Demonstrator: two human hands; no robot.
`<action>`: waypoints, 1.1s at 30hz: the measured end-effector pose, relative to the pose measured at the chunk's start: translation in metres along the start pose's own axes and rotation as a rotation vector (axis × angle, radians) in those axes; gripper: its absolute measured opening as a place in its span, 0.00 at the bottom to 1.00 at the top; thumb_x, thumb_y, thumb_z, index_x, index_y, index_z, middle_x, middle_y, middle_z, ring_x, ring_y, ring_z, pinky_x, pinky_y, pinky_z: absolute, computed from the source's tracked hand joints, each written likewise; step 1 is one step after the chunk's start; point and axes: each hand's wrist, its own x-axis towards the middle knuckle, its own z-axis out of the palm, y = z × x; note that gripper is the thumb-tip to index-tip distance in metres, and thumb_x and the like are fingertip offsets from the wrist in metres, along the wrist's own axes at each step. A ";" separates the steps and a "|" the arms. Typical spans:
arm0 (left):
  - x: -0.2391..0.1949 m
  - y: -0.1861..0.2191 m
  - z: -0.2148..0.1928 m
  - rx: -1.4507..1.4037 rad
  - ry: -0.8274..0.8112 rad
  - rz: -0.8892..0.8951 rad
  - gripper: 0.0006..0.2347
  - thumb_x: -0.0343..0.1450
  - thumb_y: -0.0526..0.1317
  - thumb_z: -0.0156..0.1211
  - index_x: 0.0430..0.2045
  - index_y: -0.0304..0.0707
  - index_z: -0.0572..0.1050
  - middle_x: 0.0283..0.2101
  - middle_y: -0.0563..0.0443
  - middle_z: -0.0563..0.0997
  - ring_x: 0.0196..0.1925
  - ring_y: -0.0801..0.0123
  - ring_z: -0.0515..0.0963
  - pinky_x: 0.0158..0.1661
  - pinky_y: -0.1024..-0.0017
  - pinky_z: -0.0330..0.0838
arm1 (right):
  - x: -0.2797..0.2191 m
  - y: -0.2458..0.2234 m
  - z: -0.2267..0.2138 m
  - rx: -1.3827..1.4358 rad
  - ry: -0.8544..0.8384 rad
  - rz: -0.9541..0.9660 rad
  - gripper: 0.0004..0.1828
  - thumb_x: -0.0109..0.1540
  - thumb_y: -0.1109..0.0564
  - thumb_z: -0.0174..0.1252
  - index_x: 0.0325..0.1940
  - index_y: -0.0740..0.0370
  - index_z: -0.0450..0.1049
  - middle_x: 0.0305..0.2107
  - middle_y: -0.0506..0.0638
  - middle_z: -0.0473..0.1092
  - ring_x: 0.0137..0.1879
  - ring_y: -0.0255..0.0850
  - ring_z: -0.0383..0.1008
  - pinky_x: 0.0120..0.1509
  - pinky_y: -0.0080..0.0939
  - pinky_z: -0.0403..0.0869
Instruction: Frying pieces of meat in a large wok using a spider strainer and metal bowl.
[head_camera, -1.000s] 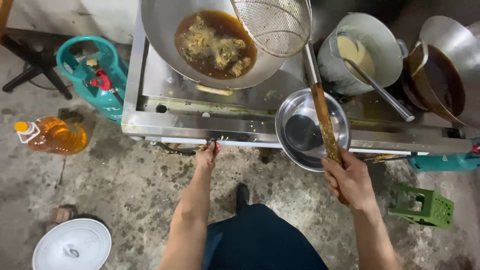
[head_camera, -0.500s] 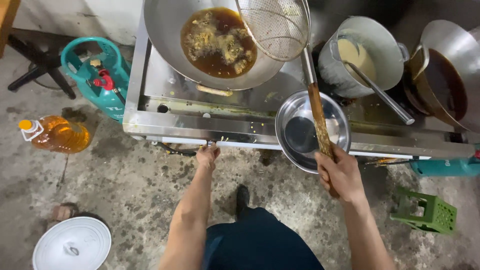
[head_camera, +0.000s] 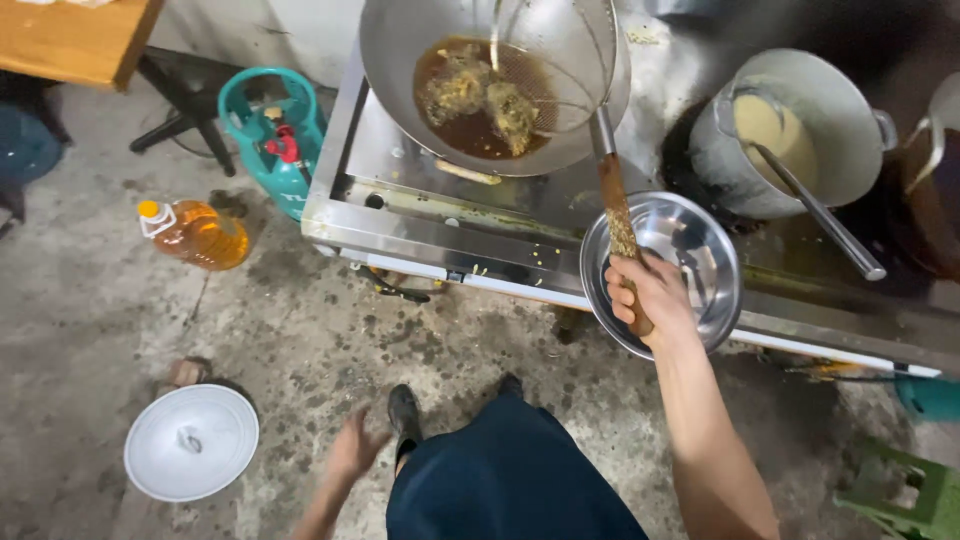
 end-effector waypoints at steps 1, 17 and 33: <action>-0.020 -0.022 0.010 -0.002 0.008 -0.007 0.38 0.63 0.53 0.72 0.68 0.44 0.61 0.67 0.33 0.67 0.66 0.41 0.72 0.62 0.55 0.70 | -0.002 -0.002 0.002 0.001 -0.011 0.002 0.05 0.65 0.61 0.56 0.41 0.67 0.69 0.25 0.48 0.66 0.21 0.29 0.62 0.17 0.31 0.59; -0.101 -0.083 0.137 -0.594 -0.249 0.281 0.27 0.76 0.45 0.47 0.72 0.42 0.53 0.68 0.42 0.65 0.70 0.66 0.63 0.67 0.73 0.58 | 0.025 0.006 0.018 -0.193 -0.195 -0.067 0.07 0.65 0.60 0.58 0.40 0.65 0.66 0.22 0.44 0.63 0.20 0.27 0.60 0.17 0.31 0.59; -0.144 -0.025 0.063 0.434 0.279 0.954 0.22 0.76 0.29 0.38 0.68 0.31 0.57 0.75 0.55 0.56 0.49 0.81 0.82 0.52 0.81 0.76 | -0.004 0.012 0.003 -0.181 -0.201 -0.014 0.10 0.66 0.60 0.58 0.46 0.70 0.68 0.19 0.41 0.63 0.19 0.26 0.59 0.17 0.32 0.58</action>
